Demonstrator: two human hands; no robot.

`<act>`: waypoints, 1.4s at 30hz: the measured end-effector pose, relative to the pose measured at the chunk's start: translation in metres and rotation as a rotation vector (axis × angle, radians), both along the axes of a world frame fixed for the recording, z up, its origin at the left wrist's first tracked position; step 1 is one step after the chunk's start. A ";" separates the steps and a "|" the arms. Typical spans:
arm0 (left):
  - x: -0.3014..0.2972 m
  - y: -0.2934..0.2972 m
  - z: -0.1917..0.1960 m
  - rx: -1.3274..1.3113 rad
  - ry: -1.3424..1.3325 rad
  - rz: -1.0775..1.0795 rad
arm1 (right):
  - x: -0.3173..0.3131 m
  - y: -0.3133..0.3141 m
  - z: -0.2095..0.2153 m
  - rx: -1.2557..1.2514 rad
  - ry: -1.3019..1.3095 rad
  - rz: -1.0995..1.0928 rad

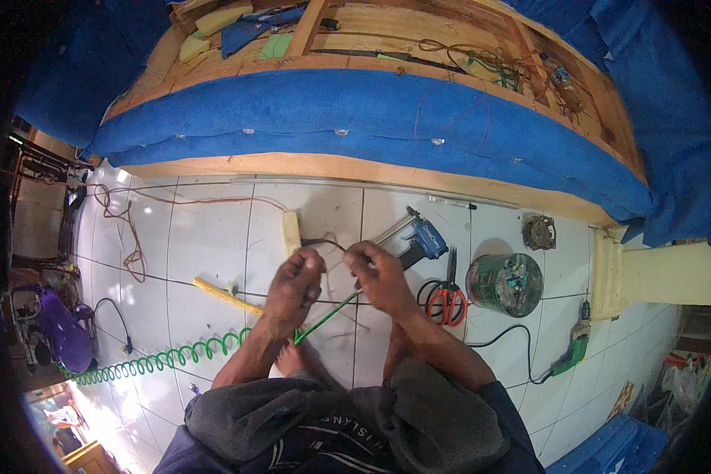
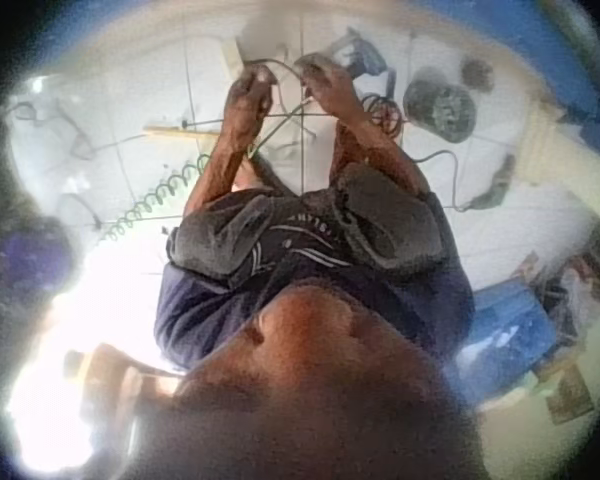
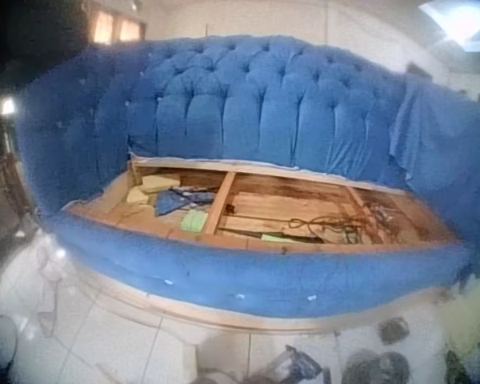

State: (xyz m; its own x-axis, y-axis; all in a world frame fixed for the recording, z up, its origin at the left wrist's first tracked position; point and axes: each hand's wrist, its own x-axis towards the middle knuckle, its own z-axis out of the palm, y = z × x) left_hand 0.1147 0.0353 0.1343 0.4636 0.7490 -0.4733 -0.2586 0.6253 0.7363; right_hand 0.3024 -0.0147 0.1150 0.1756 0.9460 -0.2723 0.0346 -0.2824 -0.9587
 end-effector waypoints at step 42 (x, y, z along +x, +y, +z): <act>0.021 0.026 0.063 0.356 0.121 -0.133 | 0.005 0.005 0.082 0.162 0.085 0.170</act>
State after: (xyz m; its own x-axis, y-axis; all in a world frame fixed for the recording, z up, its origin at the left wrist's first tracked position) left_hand 0.1359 0.0617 0.1976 0.5245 0.8134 -0.2516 -0.0908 0.3473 0.9333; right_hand 0.3074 -0.0094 0.1971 -0.0067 0.9925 -0.1219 -0.0146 -0.1220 -0.9924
